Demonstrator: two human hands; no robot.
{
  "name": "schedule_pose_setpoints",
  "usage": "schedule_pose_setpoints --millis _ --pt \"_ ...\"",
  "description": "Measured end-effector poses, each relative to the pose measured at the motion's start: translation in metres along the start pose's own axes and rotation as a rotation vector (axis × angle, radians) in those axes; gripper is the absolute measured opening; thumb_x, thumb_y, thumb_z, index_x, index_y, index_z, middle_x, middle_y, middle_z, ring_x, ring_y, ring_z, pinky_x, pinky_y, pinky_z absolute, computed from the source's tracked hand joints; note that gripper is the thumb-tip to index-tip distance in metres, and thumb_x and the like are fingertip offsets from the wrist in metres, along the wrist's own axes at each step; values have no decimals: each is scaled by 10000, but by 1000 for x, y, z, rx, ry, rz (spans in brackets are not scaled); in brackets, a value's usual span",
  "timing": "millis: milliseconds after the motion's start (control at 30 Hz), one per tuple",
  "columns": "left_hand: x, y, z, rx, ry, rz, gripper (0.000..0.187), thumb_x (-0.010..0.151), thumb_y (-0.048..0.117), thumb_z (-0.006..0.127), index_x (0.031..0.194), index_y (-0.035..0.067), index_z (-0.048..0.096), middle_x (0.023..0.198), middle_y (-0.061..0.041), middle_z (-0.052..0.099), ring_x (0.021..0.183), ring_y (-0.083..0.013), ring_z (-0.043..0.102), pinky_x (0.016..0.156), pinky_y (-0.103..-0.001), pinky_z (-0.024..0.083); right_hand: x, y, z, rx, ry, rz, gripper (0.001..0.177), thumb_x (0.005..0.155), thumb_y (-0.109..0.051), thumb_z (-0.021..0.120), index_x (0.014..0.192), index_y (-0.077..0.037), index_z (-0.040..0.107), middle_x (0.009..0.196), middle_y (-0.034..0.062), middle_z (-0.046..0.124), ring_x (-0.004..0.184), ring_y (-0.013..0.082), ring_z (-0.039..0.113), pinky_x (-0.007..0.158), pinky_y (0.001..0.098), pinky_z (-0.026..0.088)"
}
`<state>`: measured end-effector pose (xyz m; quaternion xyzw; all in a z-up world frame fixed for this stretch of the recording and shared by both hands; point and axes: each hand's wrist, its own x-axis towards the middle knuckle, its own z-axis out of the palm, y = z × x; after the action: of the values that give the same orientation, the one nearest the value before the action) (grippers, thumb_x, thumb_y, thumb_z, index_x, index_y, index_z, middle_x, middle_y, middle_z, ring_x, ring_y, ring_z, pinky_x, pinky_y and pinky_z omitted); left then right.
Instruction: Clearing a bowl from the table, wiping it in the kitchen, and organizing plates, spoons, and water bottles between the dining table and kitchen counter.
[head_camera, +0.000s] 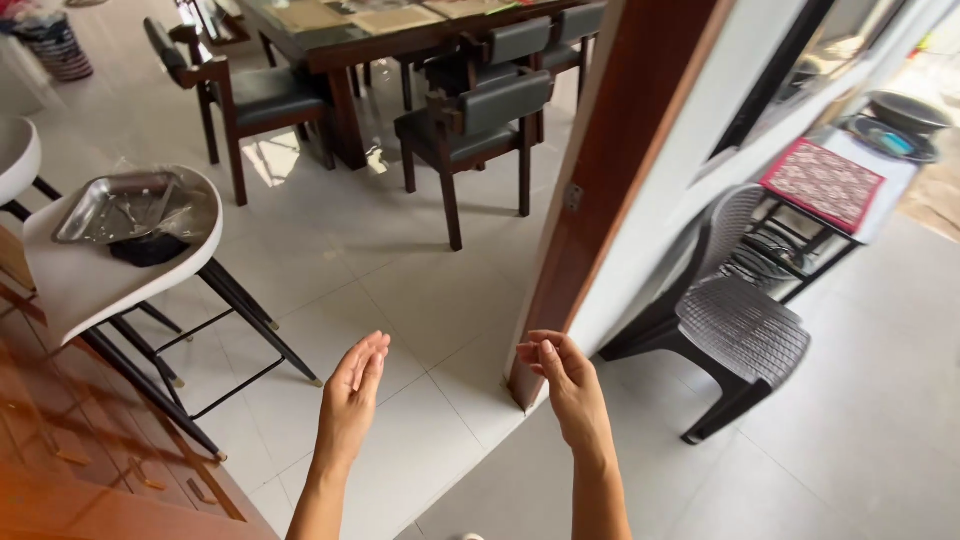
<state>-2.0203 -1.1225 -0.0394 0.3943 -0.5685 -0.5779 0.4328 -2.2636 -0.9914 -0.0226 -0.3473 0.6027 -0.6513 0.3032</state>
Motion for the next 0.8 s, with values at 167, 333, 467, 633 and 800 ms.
schedule_pose_setpoints --millis 167,333,467,633,800 --pt "64 -11 17 -13 47 3 450 1007 232 538 1416 42 546 1444 -140 613 1365 -218 572 1137 -331 441 88 9 8 36 -81 37 387 1022 -346 544 1210 -39 687 1065 94 771 1045 192 698 948 347 543" --pt "135 -25 23 -28 75 -24 442 1011 232 541 1415 53 543 1448 -148 613 1362 -229 574 1139 -345 437 157 26 22 26 -117 56 396 1021 -351 545 1214 -33 683 1071 97 772 1049 194 696 952 348 533" --pt "208 -32 33 -14 77 -26 442 1006 233 551 1409 49 557 1444 -151 619 1359 -230 577 1133 -347 438 219 40 32 6 -123 83 399 1018 -342 545 1219 -23 677 1076 93 762 1045 190 688 949 342 523" --pt "324 -34 33 -51 5 26 463 1014 231 541 1432 31 526 1465 -151 598 1370 -224 562 1136 -341 421 317 38 59 -7 -92 42 408 1025 -339 547 1219 -4 675 1064 106 772 1015 204 693 939 348 527" --pt "444 4 30 -39 -57 67 487 1019 244 539 1448 17 500 1457 -146 604 1380 -206 560 1148 -317 419 423 21 94 13 -31 62 370 1036 -299 514 1222 -21 672 1053 91 770 1005 189 688 915 337 529"
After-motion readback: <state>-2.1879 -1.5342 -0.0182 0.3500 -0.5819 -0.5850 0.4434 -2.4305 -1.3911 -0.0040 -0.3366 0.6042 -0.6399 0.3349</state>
